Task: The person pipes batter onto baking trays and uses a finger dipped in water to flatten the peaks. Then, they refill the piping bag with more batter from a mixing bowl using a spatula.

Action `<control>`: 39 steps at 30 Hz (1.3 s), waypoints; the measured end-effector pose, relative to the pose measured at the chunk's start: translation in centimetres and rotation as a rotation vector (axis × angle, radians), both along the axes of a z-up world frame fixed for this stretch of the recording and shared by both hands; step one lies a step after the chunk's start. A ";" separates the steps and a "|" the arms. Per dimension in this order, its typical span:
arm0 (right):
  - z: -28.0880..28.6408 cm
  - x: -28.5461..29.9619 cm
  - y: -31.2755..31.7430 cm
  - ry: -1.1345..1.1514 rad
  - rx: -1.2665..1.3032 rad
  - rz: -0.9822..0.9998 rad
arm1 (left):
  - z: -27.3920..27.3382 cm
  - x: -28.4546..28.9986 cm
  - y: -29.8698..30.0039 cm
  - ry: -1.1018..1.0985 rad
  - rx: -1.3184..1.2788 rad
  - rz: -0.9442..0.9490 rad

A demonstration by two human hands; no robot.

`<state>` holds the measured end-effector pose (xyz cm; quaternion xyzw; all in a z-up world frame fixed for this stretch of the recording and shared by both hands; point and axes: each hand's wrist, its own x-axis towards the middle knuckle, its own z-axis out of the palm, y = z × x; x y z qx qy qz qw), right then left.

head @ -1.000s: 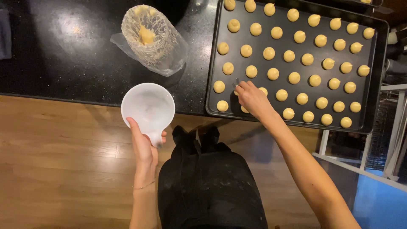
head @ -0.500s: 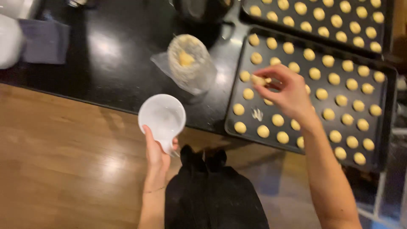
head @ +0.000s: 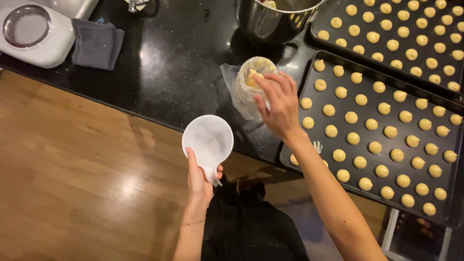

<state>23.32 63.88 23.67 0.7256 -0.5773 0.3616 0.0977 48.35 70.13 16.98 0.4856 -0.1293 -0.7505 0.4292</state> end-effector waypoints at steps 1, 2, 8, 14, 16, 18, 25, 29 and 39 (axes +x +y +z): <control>0.4 -0.1 0.0 -0.080 -0.018 -0.005 | -0.1 0.0 0.0 -0.004 0.008 0.000; 0.9 -0.2 0.3 -0.219 -0.014 0.035 | -0.2 -0.1 0.0 -0.011 0.019 -0.009; -0.1 -6.1 8.5 -0.585 0.011 -0.137 | -1.4 -0.1 -1.4 0.031 -0.048 -0.055; -5.7 -10.8 19.0 -0.520 0.594 -0.521 | -0.3 -0.7 -0.8 -0.006 -0.128 -0.098; -7.7 -11.2 20.6 -0.166 0.561 -0.370 | -0.2 -1.3 -0.4 -0.029 -0.124 -0.117; -9.0 -11.4 21.4 -0.066 0.590 -0.373 | -0.1 -1.9 0.0 -0.049 -0.116 -0.125; -11.0 -11.9 21.5 0.232 0.784 -0.357 | 0.6 -3.2 1.3 -0.079 -0.052 -0.127; -11.2 -11.8 21.6 0.186 0.740 -0.334 | 0.8 -3.6 1.5 -0.062 -0.067 -0.125; -11.4 -10.8 21.6 0.079 0.734 -0.298 | 0.2 -3.1 1.5 -0.108 -0.060 -0.118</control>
